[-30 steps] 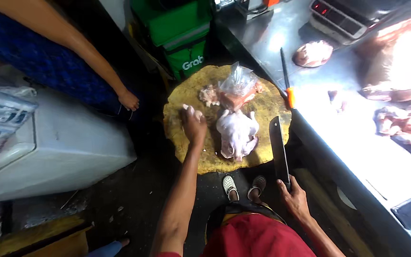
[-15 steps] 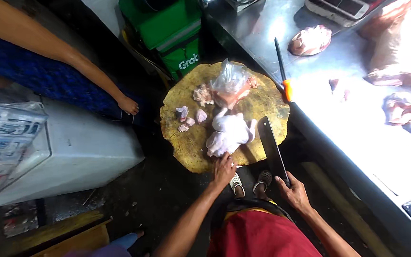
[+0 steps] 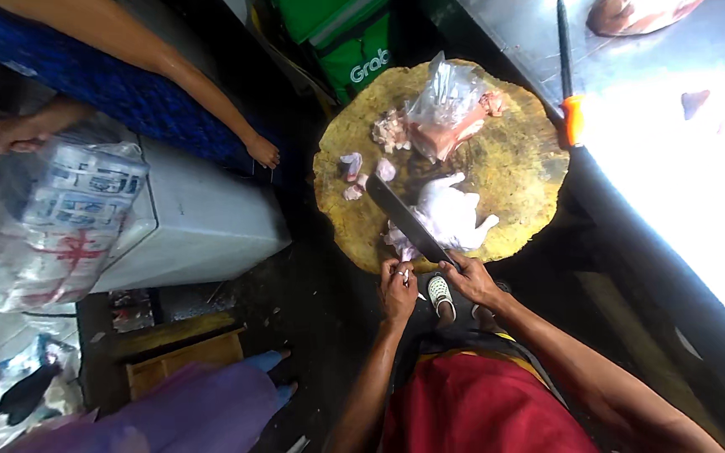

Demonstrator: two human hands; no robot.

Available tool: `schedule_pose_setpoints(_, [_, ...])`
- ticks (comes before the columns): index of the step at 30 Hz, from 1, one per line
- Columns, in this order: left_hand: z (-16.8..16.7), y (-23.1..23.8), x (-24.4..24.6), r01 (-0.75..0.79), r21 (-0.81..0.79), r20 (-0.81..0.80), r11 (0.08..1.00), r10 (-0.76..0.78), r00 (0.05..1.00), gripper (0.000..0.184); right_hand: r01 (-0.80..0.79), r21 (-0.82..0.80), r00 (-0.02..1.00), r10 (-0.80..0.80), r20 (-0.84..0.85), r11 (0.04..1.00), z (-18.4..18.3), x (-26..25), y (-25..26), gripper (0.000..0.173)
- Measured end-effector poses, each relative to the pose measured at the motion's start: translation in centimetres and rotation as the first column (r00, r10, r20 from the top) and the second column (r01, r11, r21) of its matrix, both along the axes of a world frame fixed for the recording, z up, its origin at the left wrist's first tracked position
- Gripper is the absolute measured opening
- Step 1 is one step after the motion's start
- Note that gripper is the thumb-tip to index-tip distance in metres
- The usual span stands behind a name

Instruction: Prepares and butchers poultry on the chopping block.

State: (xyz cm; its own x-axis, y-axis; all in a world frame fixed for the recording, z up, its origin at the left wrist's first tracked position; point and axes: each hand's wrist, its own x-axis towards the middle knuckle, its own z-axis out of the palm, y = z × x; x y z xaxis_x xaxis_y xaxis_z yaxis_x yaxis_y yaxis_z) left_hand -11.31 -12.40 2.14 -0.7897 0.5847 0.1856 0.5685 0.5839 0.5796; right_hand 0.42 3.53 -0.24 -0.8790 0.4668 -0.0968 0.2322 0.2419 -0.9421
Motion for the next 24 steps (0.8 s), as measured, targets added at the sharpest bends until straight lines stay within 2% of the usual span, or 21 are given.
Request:
schedule_pose_setpoints(2, [0.2, -0.1, -0.1, 0.012, 0.006, 0.023, 1.000, -0.012, 1.000, 0.013, -0.011, 0.015, 0.999, 0.010, 0.040, 1.000, -1.3, 1.9, -0.3, 0.039])
schedule_pose_setpoints(4, [0.4, -0.1, 0.0, 0.001, 0.026, 0.054, 1.000, -0.002, 0.999, 0.014, -0.072, 0.017, 0.984, 0.068, 0.163, 0.997, -2.2, 5.2, -0.2, 0.041])
schedule_pose_setpoints(6, [0.5, -0.3, 0.3, -0.032, 0.055, 0.109, 0.998, 0.026, 0.994, 0.013, -0.134, -0.005, 0.947, 0.129, 0.293, 0.991, -2.4, 8.3, -0.1, 0.042])
schedule_pose_setpoints(8, [0.2, -0.6, 0.4, -0.068, 0.093, 0.141, 0.993, 0.054, 0.989, 0.011, -0.163, -0.008, 0.928, 0.156, 0.340, 0.987, -2.0, 9.3, 0.3, 0.042])
schedule_pose_setpoints(10, [0.1, -0.8, 0.4, -0.105, 0.109, 0.172, 0.988, 0.085, 0.981, 0.010, -0.184, -0.009, 0.918, 0.175, 0.356, 0.983, -0.8, 7.6, 0.4, 0.043])
schedule_pose_setpoints(15, [0.1, -1.0, -1.0, -0.186, 0.092, 0.291, 0.978, 0.152, 0.945, 0.012, -0.188, -0.052, 0.908, 0.193, 0.371, 0.981, 2.1, -1.0, -0.2, 0.044])
schedule_pose_setpoints(18, [0.4, -1.7, -2.3, -0.221, 0.076, 0.370, 0.972, 0.178, 0.912, 0.014, -0.217, -0.052, 0.865, 0.217, 0.453, 0.975, 1.5, 0.2, -1.0, 0.045])
schedule_pose_setpoints(20, [0.2, -2.6, -3.4, -0.268, 0.086, 0.478, 0.960, 0.197, 0.856, 0.015, -0.243, -0.085, 0.791, 0.248, 0.559, 0.966, 1.1, 3.4, -1.1, 0.046])
schedule_pose_setpoints(21, [-0.1, -3.3, -3.9, -0.314, 0.108, 0.572, 0.943, 0.200, 0.796, 0.016, -0.245, -0.097, 0.765, 0.254, 0.592, 0.965, 1.1, 4.8, -1.2, 0.045])
schedule_pose_setpoints(24, [-0.6, -5.7, -5.5, -0.452, 0.196, 0.834, 0.870, 0.094, 0.543, 0.018, -0.240, -0.098, 0.716, 0.244, 0.654, 0.966, 2.5, 6.5, -1.0, 0.044])
